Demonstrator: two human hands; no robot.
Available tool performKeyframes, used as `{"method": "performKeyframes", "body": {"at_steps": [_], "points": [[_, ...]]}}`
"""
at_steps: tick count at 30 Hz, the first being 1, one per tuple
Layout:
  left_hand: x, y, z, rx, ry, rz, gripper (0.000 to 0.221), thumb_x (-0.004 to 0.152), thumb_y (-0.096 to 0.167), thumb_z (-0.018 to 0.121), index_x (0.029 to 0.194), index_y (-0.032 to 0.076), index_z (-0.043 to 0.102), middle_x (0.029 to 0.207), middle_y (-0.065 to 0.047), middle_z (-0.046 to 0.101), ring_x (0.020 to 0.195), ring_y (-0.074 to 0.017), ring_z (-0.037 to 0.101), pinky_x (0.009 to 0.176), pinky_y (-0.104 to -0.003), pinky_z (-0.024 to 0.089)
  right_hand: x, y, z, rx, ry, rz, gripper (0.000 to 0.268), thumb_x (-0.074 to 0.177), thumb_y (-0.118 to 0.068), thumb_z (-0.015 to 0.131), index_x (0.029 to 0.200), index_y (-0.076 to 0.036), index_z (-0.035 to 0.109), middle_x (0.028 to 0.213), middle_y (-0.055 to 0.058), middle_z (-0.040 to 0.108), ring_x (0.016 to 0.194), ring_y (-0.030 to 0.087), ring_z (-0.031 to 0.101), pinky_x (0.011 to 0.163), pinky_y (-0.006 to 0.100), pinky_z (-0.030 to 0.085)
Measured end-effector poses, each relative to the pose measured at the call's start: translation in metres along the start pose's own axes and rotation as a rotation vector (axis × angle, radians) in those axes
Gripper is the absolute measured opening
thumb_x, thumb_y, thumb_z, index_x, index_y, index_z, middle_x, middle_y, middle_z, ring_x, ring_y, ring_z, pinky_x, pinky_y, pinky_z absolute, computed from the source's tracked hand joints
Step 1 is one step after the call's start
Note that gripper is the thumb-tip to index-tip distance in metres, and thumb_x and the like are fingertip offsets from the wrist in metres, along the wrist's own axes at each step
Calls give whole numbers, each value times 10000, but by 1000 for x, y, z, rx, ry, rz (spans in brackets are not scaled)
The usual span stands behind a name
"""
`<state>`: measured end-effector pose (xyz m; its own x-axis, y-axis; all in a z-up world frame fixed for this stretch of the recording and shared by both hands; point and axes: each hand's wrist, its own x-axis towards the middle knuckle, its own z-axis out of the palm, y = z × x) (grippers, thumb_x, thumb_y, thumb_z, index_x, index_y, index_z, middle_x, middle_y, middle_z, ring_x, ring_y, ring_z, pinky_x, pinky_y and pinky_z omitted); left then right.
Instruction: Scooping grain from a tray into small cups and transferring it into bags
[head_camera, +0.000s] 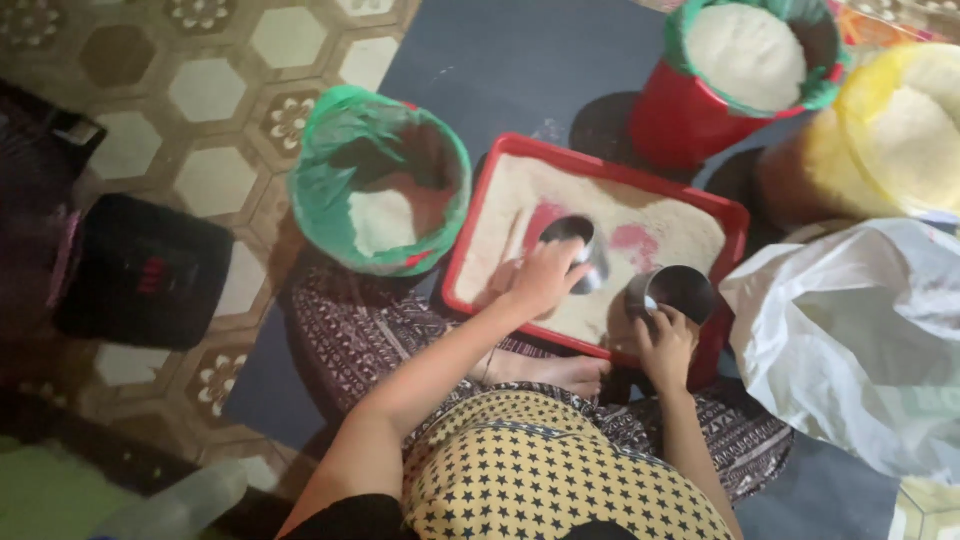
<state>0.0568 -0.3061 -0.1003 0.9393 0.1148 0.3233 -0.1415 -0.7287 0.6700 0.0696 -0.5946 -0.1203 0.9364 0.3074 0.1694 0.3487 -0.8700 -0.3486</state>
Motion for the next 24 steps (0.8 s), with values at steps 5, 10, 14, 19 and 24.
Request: {"method": "performKeyframes", "body": {"at_steps": [5, 10, 14, 19, 24], "points": [[-42, -77, 113, 451, -145, 293, 195, 957, 341, 591, 1121, 269, 668, 917, -10, 721, 921, -232, 673, 820, -427, 452, -1, 4, -5, 121, 44, -3, 256, 931, -316, 735, 1155, -191, 742, 1220, 117, 638, 1022, 424, 681, 901, 523, 525], [-55, -90, 119, 555, -400, 202, 216, 999, 328, 563, 1154, 189, 622, 970, -68, 722, 920, -275, 671, 850, -469, 406, 18, -6, -14, 255, 248, 90, 354, 902, -224, 782, 1229, -161, 662, 1327, 111, 526, 1232, 360, 550, 1030, 467, 448], [-46, -51, 69, 509, -262, 239, 206, 930, 303, 626, 1086, 171, 599, 962, -68, 656, 956, -288, 613, 829, -454, 430, 40, 7, -5, 282, 246, 276, 578, 963, -169, 724, 1413, 91, 470, 1308, 428, 552, 1213, 566, 564, 1041, 628, 435], [-65, -39, 30, 245, 2, -26, 419, 925, 440, 621, 1254, 180, 631, 1376, -68, 531, 1230, -321, 509, 1038, -505, 395, 74, 49, 37, -16, 262, 240, 511, 857, -270, 847, 1267, -39, 648, 1107, 220, 683, 1022, 413, 696, 911, 521, 530], [-69, -73, -7, 216, -7, -353, 486, 984, 362, 561, 1401, 119, 514, 1509, -152, 409, 1318, -362, 418, 1112, -516, 326, 106, 7, 42, -275, 166, 63, 633, 967, -417, 658, 1298, 120, 606, 1278, 416, 506, 1139, 531, 443, 987, 626, 296]]}}
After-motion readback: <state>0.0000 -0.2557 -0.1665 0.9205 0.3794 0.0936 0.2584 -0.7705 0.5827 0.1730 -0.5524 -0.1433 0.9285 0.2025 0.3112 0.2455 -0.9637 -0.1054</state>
